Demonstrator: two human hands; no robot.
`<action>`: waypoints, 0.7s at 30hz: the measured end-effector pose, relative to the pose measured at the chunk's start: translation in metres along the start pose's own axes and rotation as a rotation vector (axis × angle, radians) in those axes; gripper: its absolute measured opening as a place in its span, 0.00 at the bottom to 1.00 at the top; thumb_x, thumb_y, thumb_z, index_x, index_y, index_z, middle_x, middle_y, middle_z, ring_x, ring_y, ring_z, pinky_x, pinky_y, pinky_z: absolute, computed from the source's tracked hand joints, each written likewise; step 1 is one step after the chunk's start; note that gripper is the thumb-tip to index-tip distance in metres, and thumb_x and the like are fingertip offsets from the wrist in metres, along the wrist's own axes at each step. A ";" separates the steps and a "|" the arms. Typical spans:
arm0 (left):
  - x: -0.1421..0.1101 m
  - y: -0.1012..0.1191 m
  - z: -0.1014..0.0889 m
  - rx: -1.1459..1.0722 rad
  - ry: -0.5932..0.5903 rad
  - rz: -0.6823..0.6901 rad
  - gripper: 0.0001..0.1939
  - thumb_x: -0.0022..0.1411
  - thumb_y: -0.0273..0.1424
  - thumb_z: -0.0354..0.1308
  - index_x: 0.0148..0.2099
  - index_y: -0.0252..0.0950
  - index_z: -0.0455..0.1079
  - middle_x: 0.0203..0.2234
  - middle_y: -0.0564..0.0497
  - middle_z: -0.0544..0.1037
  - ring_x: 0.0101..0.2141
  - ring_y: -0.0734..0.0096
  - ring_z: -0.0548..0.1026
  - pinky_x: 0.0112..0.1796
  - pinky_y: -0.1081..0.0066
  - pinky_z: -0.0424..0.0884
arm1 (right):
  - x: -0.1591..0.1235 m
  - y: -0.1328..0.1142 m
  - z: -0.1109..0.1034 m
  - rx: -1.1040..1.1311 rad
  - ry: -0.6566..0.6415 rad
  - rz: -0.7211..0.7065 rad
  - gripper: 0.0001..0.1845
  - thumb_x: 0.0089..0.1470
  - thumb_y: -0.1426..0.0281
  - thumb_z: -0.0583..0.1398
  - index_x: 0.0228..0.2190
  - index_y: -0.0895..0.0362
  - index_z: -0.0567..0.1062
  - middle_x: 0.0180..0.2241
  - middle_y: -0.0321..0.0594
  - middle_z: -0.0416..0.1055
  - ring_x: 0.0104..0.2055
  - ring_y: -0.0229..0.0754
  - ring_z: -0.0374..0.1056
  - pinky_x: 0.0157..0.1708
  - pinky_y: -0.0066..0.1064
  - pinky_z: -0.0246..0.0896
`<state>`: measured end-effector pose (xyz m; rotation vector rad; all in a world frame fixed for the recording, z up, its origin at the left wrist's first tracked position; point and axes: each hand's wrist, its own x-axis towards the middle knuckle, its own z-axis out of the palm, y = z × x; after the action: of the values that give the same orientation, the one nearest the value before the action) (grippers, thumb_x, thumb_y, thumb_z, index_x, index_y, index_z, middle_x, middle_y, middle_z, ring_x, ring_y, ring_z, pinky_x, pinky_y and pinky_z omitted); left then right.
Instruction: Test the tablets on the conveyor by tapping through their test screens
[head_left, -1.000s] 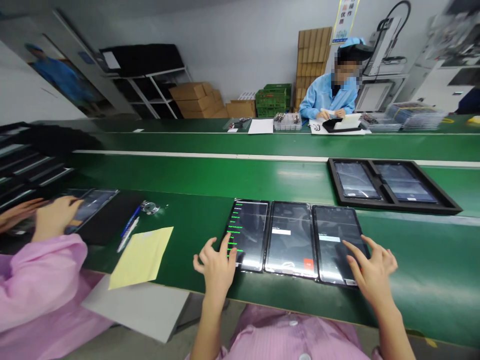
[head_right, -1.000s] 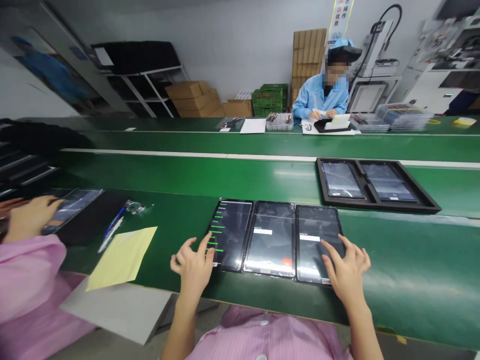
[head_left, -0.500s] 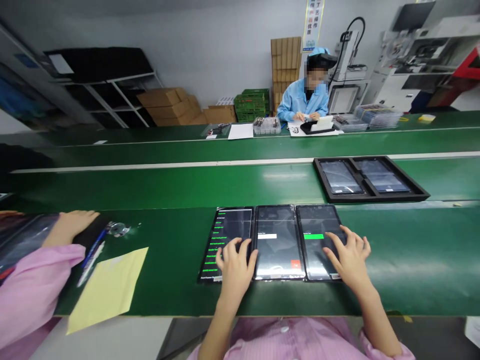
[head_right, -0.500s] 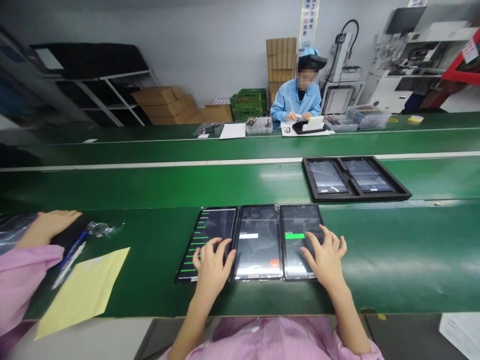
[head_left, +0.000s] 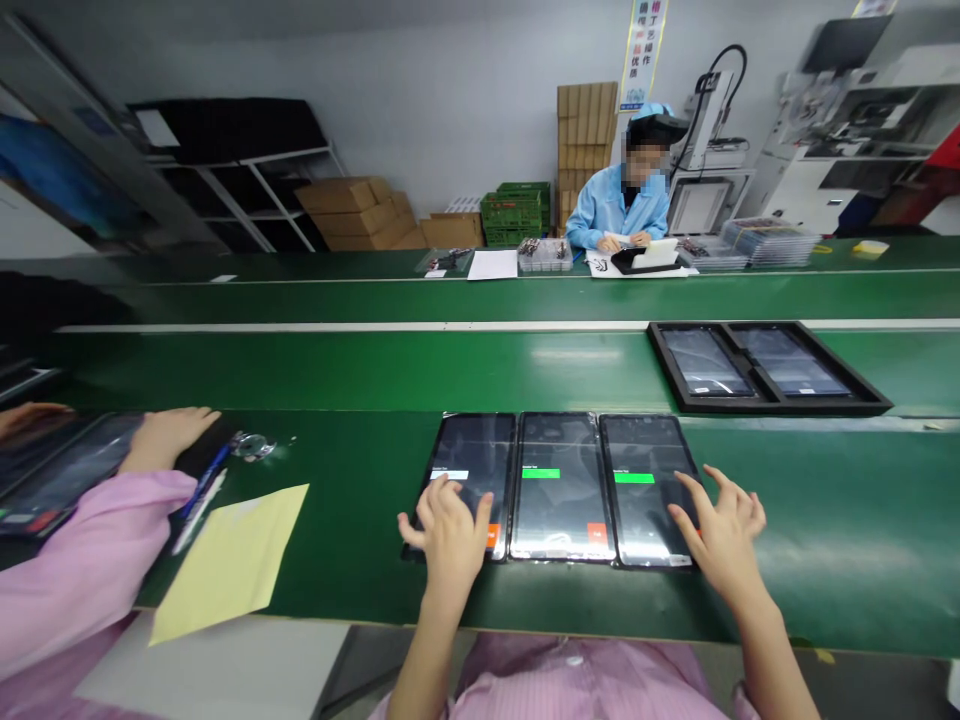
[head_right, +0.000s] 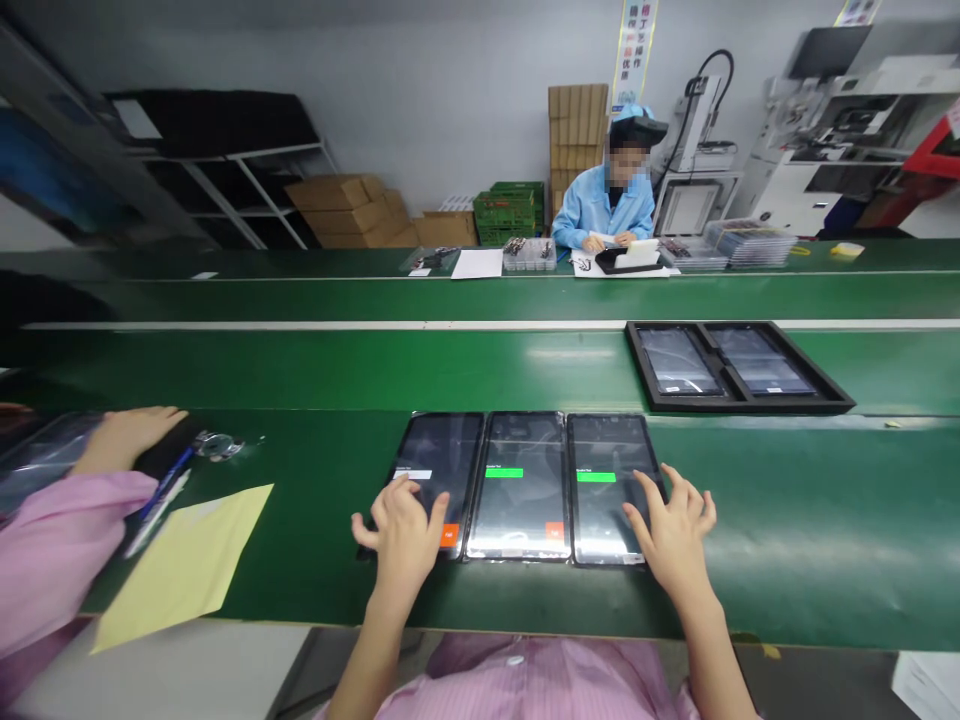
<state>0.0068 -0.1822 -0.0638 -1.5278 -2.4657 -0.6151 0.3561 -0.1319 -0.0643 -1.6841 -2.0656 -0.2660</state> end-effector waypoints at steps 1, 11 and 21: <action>0.001 -0.006 -0.001 -0.007 -0.002 -0.022 0.20 0.69 0.41 0.43 0.47 0.31 0.67 0.55 0.31 0.69 0.58 0.46 0.61 0.57 0.32 0.43 | 0.001 -0.001 0.000 0.005 -0.005 0.001 0.23 0.65 0.57 0.45 0.51 0.51 0.72 0.55 0.51 0.56 0.53 0.59 0.55 0.55 0.65 0.46; 0.030 -0.055 -0.012 -0.076 -0.050 -0.050 0.14 0.68 0.40 0.44 0.43 0.36 0.64 0.60 0.33 0.66 0.62 0.47 0.59 0.58 0.33 0.46 | 0.023 0.001 0.007 0.028 -0.025 -0.100 0.23 0.67 0.57 0.44 0.50 0.52 0.72 0.53 0.52 0.62 0.52 0.57 0.58 0.55 0.61 0.44; 0.150 0.015 -0.009 -0.125 -0.463 0.810 0.07 0.65 0.36 0.51 0.36 0.39 0.61 0.56 0.39 0.67 0.51 0.57 0.71 0.51 0.58 0.67 | 0.140 -0.092 0.036 0.132 -0.499 -0.494 0.30 0.64 0.62 0.56 0.63 0.57 0.58 0.62 0.53 0.57 0.62 0.60 0.51 0.60 0.61 0.41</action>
<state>-0.0494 -0.0582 0.0015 -2.7130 -1.7769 -0.2776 0.2386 -0.0153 -0.0182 -1.2209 -2.7856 0.1581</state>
